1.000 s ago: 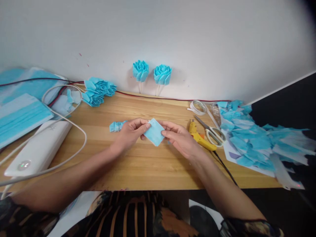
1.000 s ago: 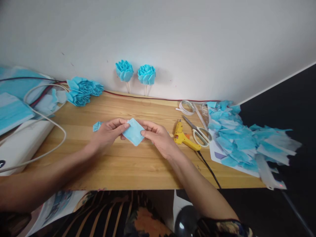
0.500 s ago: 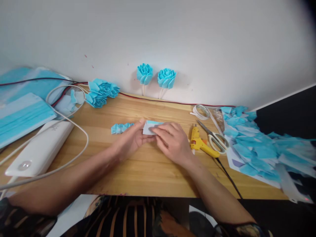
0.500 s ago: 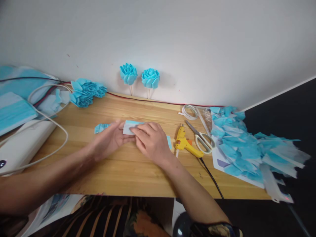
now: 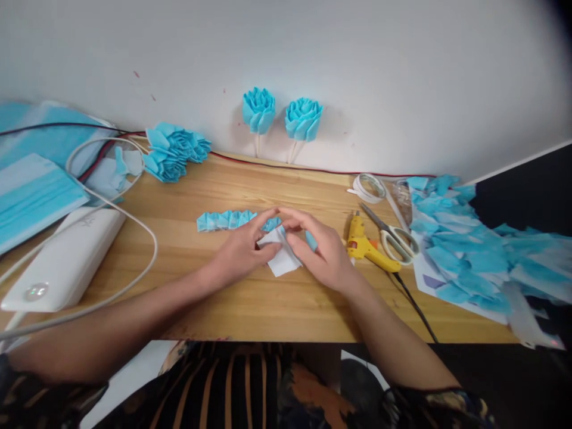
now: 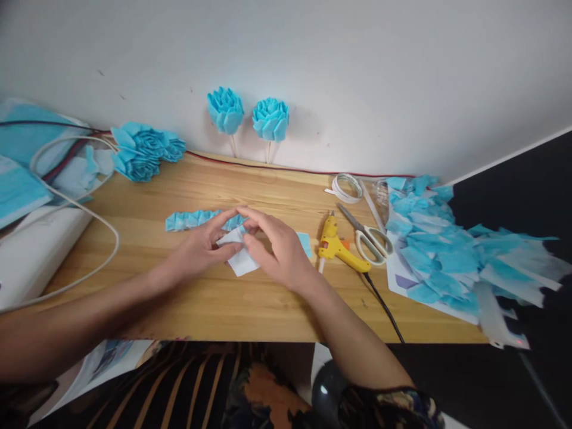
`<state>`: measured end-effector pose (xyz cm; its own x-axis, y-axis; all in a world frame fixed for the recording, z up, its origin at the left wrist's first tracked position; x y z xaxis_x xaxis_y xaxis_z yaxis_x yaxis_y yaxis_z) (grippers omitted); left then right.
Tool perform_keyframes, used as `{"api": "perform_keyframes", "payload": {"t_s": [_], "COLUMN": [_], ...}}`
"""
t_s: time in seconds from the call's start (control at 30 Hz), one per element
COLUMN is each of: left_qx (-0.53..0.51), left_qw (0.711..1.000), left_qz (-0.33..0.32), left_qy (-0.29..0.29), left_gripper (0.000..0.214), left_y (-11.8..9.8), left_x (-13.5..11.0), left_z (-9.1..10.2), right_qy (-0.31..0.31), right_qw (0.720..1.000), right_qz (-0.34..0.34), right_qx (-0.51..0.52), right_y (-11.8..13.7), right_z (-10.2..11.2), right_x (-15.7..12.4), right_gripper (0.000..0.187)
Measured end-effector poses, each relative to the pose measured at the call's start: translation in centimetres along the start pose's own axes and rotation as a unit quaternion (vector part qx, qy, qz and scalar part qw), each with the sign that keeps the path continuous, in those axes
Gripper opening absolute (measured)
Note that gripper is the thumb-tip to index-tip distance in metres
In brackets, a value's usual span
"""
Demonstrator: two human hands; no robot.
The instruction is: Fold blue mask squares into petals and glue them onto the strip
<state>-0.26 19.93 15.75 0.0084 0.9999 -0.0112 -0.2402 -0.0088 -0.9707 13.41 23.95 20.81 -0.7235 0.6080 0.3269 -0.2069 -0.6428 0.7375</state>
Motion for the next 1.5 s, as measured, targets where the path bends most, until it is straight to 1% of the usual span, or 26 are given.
{"api": "perform_keyframes", "payload": {"t_s": [0.07, 0.17, 0.27, 0.33, 0.4, 0.43, 0.53, 0.57, 0.67, 0.8, 0.9, 0.97, 1.07, 1.13, 1.2, 1.3, 1.5], "left_qx": [0.022, 0.022, -0.067, -0.149, -0.228, -0.261, -0.313, -0.312, -0.283, -0.221, -0.188, -0.165, -0.105, -0.065, -0.032, 0.002, 0.001], "left_qw": [1.000, 1.000, 0.996, 0.986, 0.970, 0.961, 0.945, 0.946, 0.955, 0.965, 0.973, 0.978, 0.988, 0.993, 0.997, 0.999, 1.000], "left_qz": [-0.007, 0.000, 0.037, 0.065, 0.085, 0.091, 0.090, 0.083, 0.076, 0.114, 0.125, 0.120, 0.107, 0.091, 0.069, 0.039, 0.025], "left_qy": [-0.005, 0.011, 0.038, 0.043, 0.024, 0.015, 0.023, 0.031, 0.050, 0.075, 0.056, 0.041, 0.034, 0.033, 0.028, 0.017, 0.000], "left_gripper": [0.068, 0.070, 0.077, 0.078, 0.071, 0.064, 0.039, 0.037, 0.039, 0.030, 0.021, 0.017, 0.012, 0.011, 0.012, 0.015, 0.019], "left_y": [-0.1, -0.3, -0.2, -0.1, 0.1, 0.2, 0.3, 0.2, 0.5, 1.0, 0.7, 0.3, -0.1, -0.3, -0.4, -0.7, -1.0], "left_x": [-0.1, -0.2, 0.0, 0.1, 0.2, 0.3, 0.2, 0.1, 0.0, -0.2, -0.1, 0.1, 0.3, 0.5, 0.5, 0.4, 0.3], "left_z": [0.0, 0.0, 0.1, 0.1, 0.3, 0.4, -0.1, -0.2, -0.5, -0.7, -0.1, 0.4, 0.9, 1.1, 1.2, 1.2, 1.2], "right_qy": [0.007, 0.019, 0.004, -0.019, -0.045, -0.058, -0.100, -0.114, -0.144, -0.154, -0.109, -0.070, -0.032, -0.014, -0.007, -0.010, -0.002], "right_qw": [0.996, 0.987, 0.976, 0.964, 0.951, 0.946, 0.937, 0.937, 0.939, 0.947, 0.956, 0.965, 0.980, 0.989, 0.994, 0.998, 1.000], "right_qz": [-0.058, -0.094, -0.122, -0.143, -0.152, -0.153, -0.145, -0.142, -0.135, -0.133, -0.124, -0.107, -0.074, -0.064, -0.060, -0.048, -0.016], "right_qx": [0.069, 0.131, 0.182, 0.225, 0.264, 0.278, 0.300, 0.299, 0.281, 0.247, 0.241, 0.229, 0.181, 0.135, 0.094, 0.045, -0.002], "right_y": [-0.7, -1.3, -1.9, -2.6, -3.3, -3.6, -4.1, -4.1, -4.0, -3.7, -3.4, -3.1, -2.6, -2.4, -2.2, -2.1, -1.9], "right_z": [-0.1, -0.3, -0.5, -0.4, -0.2, -0.1, 0.3, 0.4, 0.4, 0.3, 0.3, 0.6, 1.3, 1.5, 1.6, 1.6, 1.3], "right_x": [-0.1, 0.0, 0.0, -0.1, -0.2, -0.2, -0.2, -0.2, -0.1, -0.1, -0.2, -0.3, -0.3, -0.3, -0.2, 0.0, 0.1], "right_gripper": [0.037, 0.037, 0.035, 0.033, 0.033, 0.032, 0.027, 0.026, 0.024, 0.024, 0.022, 0.026, 0.028, 0.029, 0.029, 0.022, 0.008]}}
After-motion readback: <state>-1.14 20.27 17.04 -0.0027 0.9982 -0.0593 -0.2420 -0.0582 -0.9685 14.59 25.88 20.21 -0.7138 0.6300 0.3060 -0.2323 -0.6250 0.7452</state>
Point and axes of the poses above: each hand's wrist, its own x-axis towards the middle knuckle, its own z-axis out of the back of the hand, y = z × x, the point moved 6 cm from there along x, towards the middle knuckle, and after that the axes turned 3 degrees about x, right-handed, at the moved point
